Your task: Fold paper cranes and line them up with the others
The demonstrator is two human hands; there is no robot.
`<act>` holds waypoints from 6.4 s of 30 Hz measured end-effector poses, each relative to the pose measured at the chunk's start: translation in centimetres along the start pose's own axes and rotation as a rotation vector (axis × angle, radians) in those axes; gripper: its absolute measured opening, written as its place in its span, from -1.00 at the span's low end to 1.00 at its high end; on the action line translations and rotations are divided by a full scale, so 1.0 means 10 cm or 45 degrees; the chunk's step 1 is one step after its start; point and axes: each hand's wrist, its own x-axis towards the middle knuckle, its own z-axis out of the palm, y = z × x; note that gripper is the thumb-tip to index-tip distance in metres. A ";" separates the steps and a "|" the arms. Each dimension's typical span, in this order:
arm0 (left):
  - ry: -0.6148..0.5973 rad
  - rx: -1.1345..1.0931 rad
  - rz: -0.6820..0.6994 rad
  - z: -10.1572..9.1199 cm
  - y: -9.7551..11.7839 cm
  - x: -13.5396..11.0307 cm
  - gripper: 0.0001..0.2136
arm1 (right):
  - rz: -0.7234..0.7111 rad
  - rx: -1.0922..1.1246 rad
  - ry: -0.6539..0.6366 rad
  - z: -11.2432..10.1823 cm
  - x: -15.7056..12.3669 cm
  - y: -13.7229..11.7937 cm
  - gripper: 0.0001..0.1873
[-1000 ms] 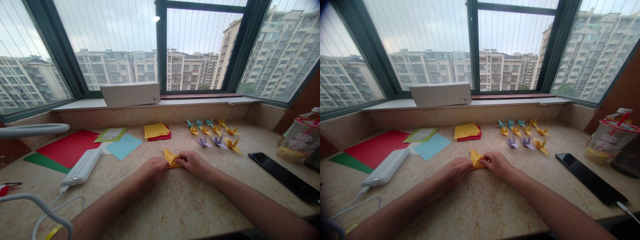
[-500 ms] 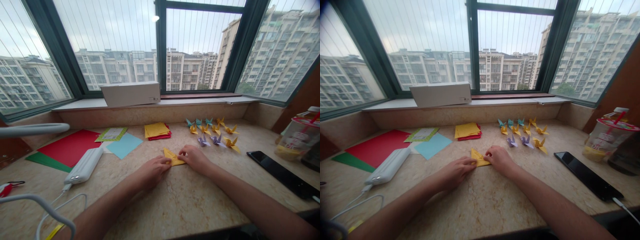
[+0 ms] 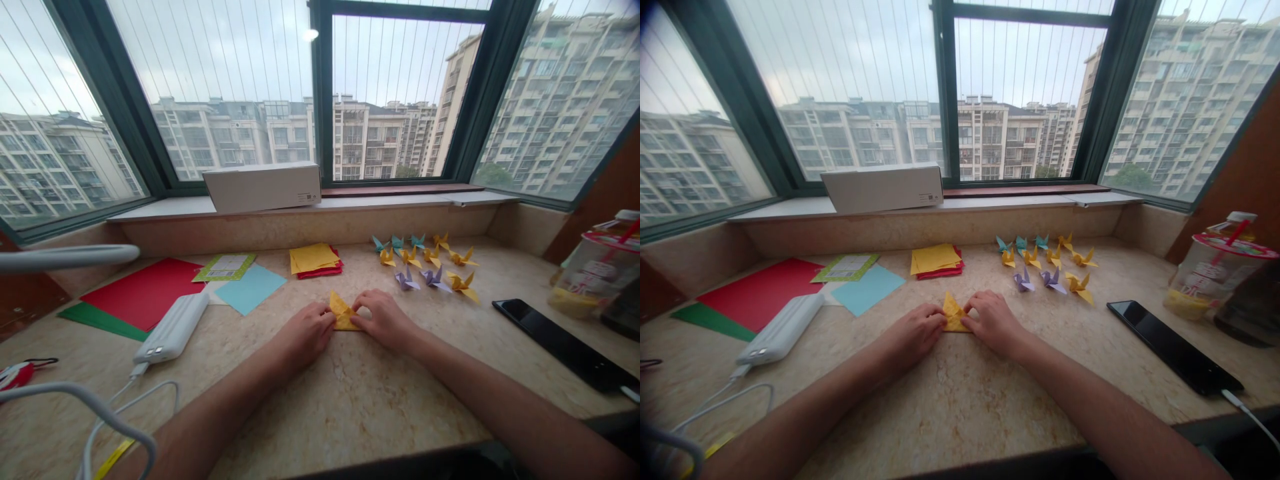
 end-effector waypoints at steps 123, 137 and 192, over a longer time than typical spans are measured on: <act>0.690 -1.051 -0.418 0.01 0.21 0.02 -0.57 | -0.218 0.559 0.412 -0.01 -0.09 -0.33 -0.79; 0.602 -1.066 -0.367 -0.03 0.31 0.00 -0.55 | -0.375 0.299 0.479 -0.03 -0.12 -0.34 -0.86; 0.333 -1.606 -0.448 -0.08 0.28 0.02 -0.60 | -0.610 0.634 0.384 -0.09 -0.05 -0.20 -0.70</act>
